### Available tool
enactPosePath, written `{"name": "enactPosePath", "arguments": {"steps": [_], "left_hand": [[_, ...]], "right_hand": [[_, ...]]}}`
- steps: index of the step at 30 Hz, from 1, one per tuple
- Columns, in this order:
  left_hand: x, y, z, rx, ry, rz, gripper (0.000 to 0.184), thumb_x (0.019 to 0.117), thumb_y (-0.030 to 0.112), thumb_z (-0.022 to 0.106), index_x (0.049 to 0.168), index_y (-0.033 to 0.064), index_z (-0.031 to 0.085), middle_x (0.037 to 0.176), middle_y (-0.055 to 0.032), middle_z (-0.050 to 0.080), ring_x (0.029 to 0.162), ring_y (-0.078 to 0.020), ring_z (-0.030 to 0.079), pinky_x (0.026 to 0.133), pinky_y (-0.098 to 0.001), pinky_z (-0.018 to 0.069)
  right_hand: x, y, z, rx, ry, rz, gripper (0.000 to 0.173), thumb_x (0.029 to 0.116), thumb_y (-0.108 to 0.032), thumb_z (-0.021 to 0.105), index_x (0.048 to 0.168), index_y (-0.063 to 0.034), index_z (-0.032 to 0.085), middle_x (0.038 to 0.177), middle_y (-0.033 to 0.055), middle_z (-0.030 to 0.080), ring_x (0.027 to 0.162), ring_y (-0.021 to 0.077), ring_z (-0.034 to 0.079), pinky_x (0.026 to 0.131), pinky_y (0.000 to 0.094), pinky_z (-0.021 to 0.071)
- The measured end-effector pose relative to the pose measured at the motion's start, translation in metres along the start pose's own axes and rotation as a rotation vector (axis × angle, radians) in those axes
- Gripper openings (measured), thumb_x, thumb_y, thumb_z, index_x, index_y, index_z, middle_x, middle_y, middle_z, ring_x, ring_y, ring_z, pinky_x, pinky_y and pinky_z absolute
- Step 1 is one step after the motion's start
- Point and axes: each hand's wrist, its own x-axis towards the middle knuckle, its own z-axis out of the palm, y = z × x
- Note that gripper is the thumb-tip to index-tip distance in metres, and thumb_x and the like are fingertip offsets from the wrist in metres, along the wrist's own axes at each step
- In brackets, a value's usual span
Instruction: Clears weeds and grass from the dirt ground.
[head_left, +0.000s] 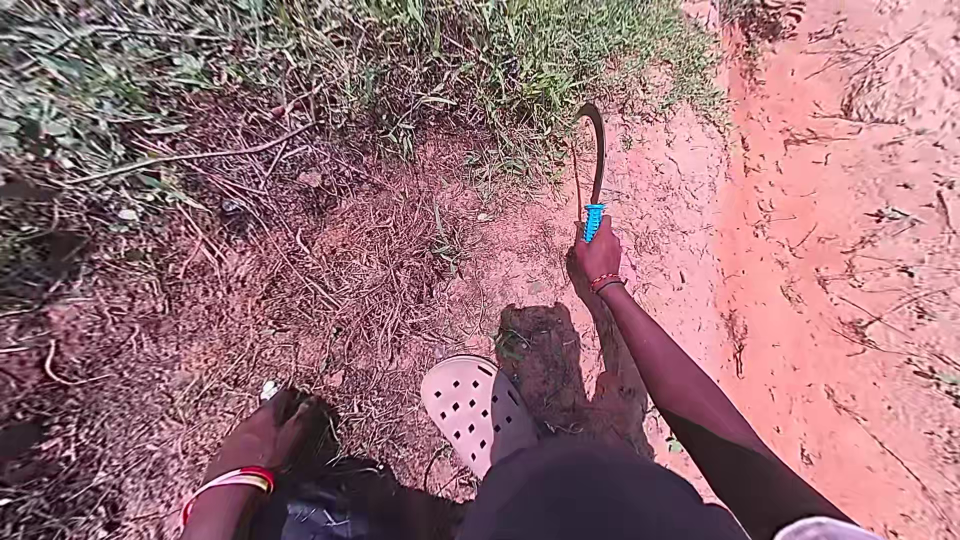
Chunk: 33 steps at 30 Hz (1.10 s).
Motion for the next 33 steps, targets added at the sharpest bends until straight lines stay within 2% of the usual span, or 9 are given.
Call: {"name": "enactPosePath", "arguments": {"steps": [4, 6, 9, 14, 18, 20, 22, 29, 33], "left_hand": [[-0.003, 0.002, -0.004, -0.008, 0.016, -0.021, 0.044, 0.1072, 0.033, 0.056, 0.131, -0.0046, 0.062, 0.123, -0.0357, 0.065, 0.121, -0.0538, 0.061, 0.102, -0.0725, 0.0422], [-0.001, 0.005, -0.001, -0.016, 0.001, -0.040, 0.044, 0.1071, 0.031, 0.056, 0.132, -0.0051, 0.061, 0.124, -0.0368, 0.064, 0.122, -0.0549, 0.060, 0.103, -0.0728, 0.0416], [0.004, 0.010, -0.003, 0.020, -0.021, -0.057, 0.044, 0.1073, 0.030, 0.056, 0.133, -0.0050, 0.060, 0.126, -0.0368, 0.063, 0.124, -0.0551, 0.058, 0.103, -0.0723, 0.0417], [-0.004, 0.005, 0.001, 0.031, 0.013, -0.029, 0.045, 0.1067, 0.033, 0.056, 0.134, -0.0030, 0.060, 0.125, -0.0363, 0.064, 0.121, -0.0551, 0.060, 0.101, -0.0730, 0.0429], [-0.004, 0.005, 0.001, 0.043, 0.010, -0.037, 0.046, 0.1070, 0.034, 0.056, 0.135, -0.0021, 0.060, 0.126, -0.0356, 0.064, 0.123, -0.0549, 0.060, 0.102, -0.0725, 0.0429], [-0.003, 0.006, 0.000, 0.045, 0.001, -0.041, 0.046, 0.1072, 0.034, 0.055, 0.134, -0.0031, 0.060, 0.126, -0.0357, 0.064, 0.123, -0.0548, 0.059, 0.103, -0.0723, 0.0424], [-0.002, 0.007, 0.000, 0.054, -0.001, -0.047, 0.046, 0.1071, 0.035, 0.055, 0.133, -0.0030, 0.061, 0.126, -0.0348, 0.065, 0.123, -0.0536, 0.060, 0.103, -0.0719, 0.0429], [-0.005, 0.013, 0.000, -0.004, 0.000, -0.085, 0.045, 0.1051, 0.030, 0.059, 0.134, -0.0039, 0.059, 0.126, -0.0358, 0.064, 0.122, -0.0532, 0.061, 0.103, -0.0715, 0.0433], [-0.001, 0.016, -0.003, -0.004, -0.002, -0.118, 0.043, 0.1055, 0.030, 0.057, 0.131, -0.0037, 0.061, 0.123, -0.0347, 0.065, 0.120, -0.0532, 0.061, 0.100, -0.0714, 0.0445]], "right_hand": [[-0.034, -0.033, 0.020, -0.146, -0.267, -0.098, 0.057, 0.0919, -0.012, 0.066, 0.143, -0.0014, 0.043, 0.111, 0.0245, 0.068, 0.107, 0.0403, 0.068, 0.090, 0.0567, 0.0528], [-0.086, -0.020, 0.012, -0.219, -0.458, -0.198, 0.061, 0.0953, -0.015, 0.061, 0.151, 0.0000, 0.040, 0.124, 0.0234, 0.065, 0.116, 0.0373, 0.065, 0.098, 0.0528, 0.0500], [-0.151, 0.003, -0.010, -0.279, -0.643, -0.339, 0.063, 0.0959, -0.010, 0.061, 0.153, 0.0012, 0.038, 0.131, 0.0267, 0.061, 0.112, 0.0421, 0.065, 0.094, 0.0546, 0.0522], [-0.190, 0.051, -0.004, -0.011, -0.395, -0.312, 0.054, 0.0902, -0.012, 0.069, 0.139, 0.0057, 0.055, 0.114, 0.0281, 0.069, 0.096, 0.0445, 0.071, 0.084, 0.0581, 0.0555], [-0.144, 0.054, 0.005, 0.355, -0.074, -0.288, 0.050, 0.0830, -0.008, 0.070, 0.128, 0.0102, 0.057, 0.092, 0.0198, 0.070, 0.078, 0.0277, 0.069, 0.071, 0.0446, 0.0566], [-0.100, 0.037, 0.002, 0.578, -0.074, -0.093, 0.051, 0.0855, -0.008, 0.066, 0.133, 0.0060, 0.052, 0.089, 0.0129, 0.066, 0.070, 0.0167, 0.064, 0.065, 0.0354, 0.0546], [-0.043, 0.017, 0.009, 0.770, -0.041, 0.053, 0.043, 0.0912, -0.007, 0.066, 0.130, 0.0035, 0.049, 0.082, 0.0115, 0.062, 0.058, 0.0165, 0.064, 0.055, 0.0341, 0.0581], [0.141, -0.080, 0.028, 0.825, 0.019, 0.305, 0.042, 0.0910, -0.017, 0.068, 0.126, 0.0044, 0.056, 0.108, 0.0220, 0.063, 0.092, 0.0318, 0.063, 0.079, 0.0513, 0.0526], [0.147, -0.108, 0.055, 0.909, -0.135, 0.284, 0.039, 0.0912, -0.010, 0.064, 0.127, 0.0025, 0.052, 0.104, 0.0179, 0.058, 0.082, 0.0259, 0.059, 0.071, 0.0440, 0.0528]]}}
